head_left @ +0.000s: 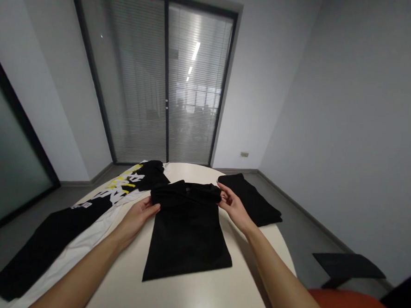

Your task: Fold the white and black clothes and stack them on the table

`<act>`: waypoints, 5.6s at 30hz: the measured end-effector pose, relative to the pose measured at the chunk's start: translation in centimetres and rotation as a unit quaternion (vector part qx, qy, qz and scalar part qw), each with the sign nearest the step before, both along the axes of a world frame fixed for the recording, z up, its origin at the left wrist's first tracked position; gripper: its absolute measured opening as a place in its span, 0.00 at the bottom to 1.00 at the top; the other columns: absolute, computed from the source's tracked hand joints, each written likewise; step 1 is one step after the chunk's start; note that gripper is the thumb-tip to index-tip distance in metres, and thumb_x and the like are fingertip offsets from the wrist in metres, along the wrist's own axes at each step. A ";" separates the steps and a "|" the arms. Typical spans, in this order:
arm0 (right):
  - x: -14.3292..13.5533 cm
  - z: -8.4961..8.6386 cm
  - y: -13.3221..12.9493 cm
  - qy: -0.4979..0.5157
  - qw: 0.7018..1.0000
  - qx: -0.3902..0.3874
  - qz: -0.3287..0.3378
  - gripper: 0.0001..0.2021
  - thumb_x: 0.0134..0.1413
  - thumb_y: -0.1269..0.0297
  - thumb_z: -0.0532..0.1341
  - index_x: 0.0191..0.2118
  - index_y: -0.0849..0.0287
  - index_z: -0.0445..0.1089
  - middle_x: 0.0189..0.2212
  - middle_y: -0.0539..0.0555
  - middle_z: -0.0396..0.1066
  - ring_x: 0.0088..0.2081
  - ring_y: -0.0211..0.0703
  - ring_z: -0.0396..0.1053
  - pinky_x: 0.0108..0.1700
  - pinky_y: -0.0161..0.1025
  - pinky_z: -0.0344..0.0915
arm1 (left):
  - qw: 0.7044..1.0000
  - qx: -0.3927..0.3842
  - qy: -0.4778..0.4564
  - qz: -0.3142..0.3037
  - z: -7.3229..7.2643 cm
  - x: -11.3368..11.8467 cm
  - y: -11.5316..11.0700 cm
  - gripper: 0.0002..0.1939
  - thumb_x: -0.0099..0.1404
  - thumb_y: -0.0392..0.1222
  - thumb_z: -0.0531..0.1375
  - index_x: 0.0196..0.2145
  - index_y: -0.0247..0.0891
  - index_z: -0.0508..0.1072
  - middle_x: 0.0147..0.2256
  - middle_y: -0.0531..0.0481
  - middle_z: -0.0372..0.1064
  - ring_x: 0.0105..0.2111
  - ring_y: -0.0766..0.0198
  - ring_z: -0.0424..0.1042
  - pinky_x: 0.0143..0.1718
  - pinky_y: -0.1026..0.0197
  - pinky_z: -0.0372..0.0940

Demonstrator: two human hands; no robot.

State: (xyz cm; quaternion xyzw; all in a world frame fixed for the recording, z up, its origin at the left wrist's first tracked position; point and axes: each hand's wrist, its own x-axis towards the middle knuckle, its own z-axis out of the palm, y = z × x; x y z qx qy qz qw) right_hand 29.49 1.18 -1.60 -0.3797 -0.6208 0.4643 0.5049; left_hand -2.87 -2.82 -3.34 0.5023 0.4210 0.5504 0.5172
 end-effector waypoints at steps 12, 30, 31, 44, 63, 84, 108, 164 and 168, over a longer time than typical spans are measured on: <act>3.7 0.7 -0.8 -0.091 0.956 -0.128 0.249 0.20 0.47 0.56 0.72 0.44 0.61 0.74 0.39 0.54 0.74 0.37 0.41 0.72 0.45 0.41 0.69 | 0.965 -0.023 0.138 -0.223 1.7 -2.5 -1.6 0.17 0.56 0.51 0.70 0.34 0.36 0.73 0.34 0.49 0.72 0.37 0.60 0.69 0.43 0.60 0.64; 2.8 -0.3 -0.4 -0.156 0.944 -0.069 0.281 0.13 0.49 0.59 0.69 0.36 0.59 0.68 0.56 0.60 0.69 0.53 0.48 0.67 0.53 0.46 0.62 | 0.914 0.094 0.302 -0.254 -0.5 -2.5 -0.5 0.10 0.62 0.43 0.63 0.41 0.40 0.75 0.55 0.43 0.68 0.56 0.53 0.66 0.59 0.52 0.57; 2.9 -0.3 -0.4 -0.154 0.942 -0.078 0.288 0.13 0.47 0.60 0.69 0.35 0.59 0.68 0.56 0.60 0.69 0.53 0.48 0.68 0.53 0.46 0.62 | 0.912 0.094 0.301 -0.263 -0.5 -2.7 -0.4 0.07 0.62 0.43 0.63 0.37 0.39 0.74 0.55 0.43 0.68 0.56 0.53 0.67 0.59 0.53 0.58; 3.1 1.6 -1.3 -0.300 0.896 -0.105 0.311 0.15 0.38 0.61 0.72 0.34 0.60 0.74 0.58 0.60 0.68 0.57 0.52 0.66 0.57 0.42 0.61 | 0.866 0.063 0.361 -0.340 0.8 -2.9 -0.8 0.07 0.51 0.34 0.61 0.31 0.41 0.74 0.58 0.50 0.65 0.57 0.55 0.65 0.59 0.54 0.57; 1.8 -1.4 -0.2 -0.369 0.915 0.058 0.152 0.13 0.45 0.65 0.69 0.40 0.57 0.74 0.59 0.59 0.66 0.53 0.51 0.69 0.53 0.43 0.64 | 0.840 0.179 0.491 -0.149 -1.3 -2.3 -0.9 0.16 0.58 0.44 0.66 0.45 0.44 0.74 0.61 0.45 0.64 0.59 0.52 0.65 0.62 0.50 0.56; 1.3 0.4 -1.5 -0.453 0.879 0.069 0.132 0.18 0.57 0.46 0.62 0.29 0.55 0.78 0.51 0.56 0.70 0.53 0.54 0.64 0.56 0.51 0.58 | 0.818 0.195 0.537 -0.074 -0.3 -0.5 -1.4 0.20 0.69 0.51 0.55 0.22 0.41 0.73 0.50 0.46 0.71 0.63 0.49 0.55 0.64 0.46 0.52; -4.5 -3.1 -3.2 -0.532 0.835 0.104 0.094 0.32 0.68 0.43 0.44 0.72 0.46 0.41 0.72 0.53 0.36 0.72 0.61 0.30 0.68 0.67 0.31 | 0.779 0.231 0.557 -0.170 0.2 0.6 -3.4 0.23 0.60 0.44 0.64 0.54 0.47 0.71 0.65 0.45 0.55 0.67 0.43 0.50 0.66 0.40 0.50; -1.5 -2.7 -0.4 -0.370 0.928 0.039 0.030 0.18 0.59 0.58 0.61 0.54 0.55 0.71 0.38 0.54 0.77 0.37 0.42 0.74 0.41 0.37 0.67 | 0.774 0.267 0.564 -0.105 -3.2 3.5 -3.5 0.32 0.69 0.52 0.58 0.67 0.46 0.56 0.68 0.45 0.50 0.69 0.47 0.44 0.68 0.36 0.45; -2.2 -1.7 -1.4 -0.433 0.899 0.003 -0.067 0.24 0.56 0.42 0.60 0.49 0.56 0.74 0.41 0.57 0.77 0.40 0.47 0.74 0.42 0.39 0.65 | 0.755 0.242 0.593 -0.137 -3.3 3.5 -3.9 0.34 0.71 0.54 0.54 0.70 0.52 0.47 0.72 0.49 0.36 0.71 0.44 0.34 0.67 0.33 0.43</act>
